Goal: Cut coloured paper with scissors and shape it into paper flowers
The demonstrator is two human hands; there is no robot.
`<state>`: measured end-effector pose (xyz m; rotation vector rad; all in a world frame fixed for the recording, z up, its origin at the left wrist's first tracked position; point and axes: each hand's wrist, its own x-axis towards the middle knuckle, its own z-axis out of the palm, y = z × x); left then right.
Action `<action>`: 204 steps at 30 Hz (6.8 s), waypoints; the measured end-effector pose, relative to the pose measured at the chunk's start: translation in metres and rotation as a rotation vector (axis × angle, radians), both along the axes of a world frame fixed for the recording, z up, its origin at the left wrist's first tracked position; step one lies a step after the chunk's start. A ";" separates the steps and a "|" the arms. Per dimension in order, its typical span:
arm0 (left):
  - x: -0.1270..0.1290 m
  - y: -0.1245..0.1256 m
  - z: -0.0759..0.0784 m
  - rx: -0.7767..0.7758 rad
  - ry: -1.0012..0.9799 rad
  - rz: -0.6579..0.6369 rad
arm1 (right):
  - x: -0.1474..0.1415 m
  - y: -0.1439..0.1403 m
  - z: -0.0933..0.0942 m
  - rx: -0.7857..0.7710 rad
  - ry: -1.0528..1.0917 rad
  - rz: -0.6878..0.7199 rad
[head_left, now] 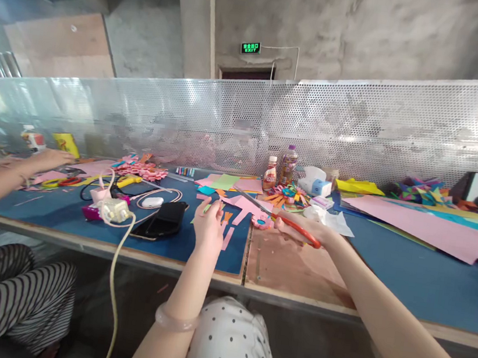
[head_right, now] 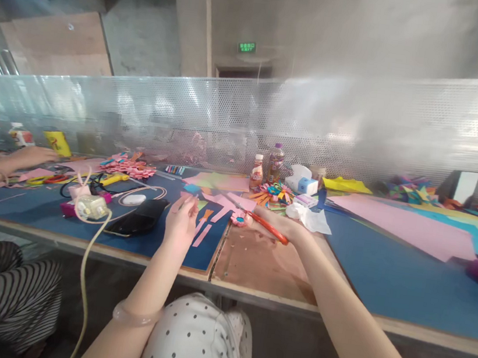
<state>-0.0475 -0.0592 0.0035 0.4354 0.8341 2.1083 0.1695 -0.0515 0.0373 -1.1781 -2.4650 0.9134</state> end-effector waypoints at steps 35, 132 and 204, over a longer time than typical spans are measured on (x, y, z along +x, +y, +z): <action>0.005 -0.004 -0.001 -0.061 0.206 -0.070 | 0.004 0.006 0.008 0.062 -0.137 0.000; 0.009 -0.007 -0.001 -0.038 0.201 -0.174 | 0.003 0.008 0.009 0.195 -0.107 0.096; 0.008 -0.004 -0.002 -0.058 0.174 -0.188 | 0.004 0.023 -0.006 0.092 -0.150 0.011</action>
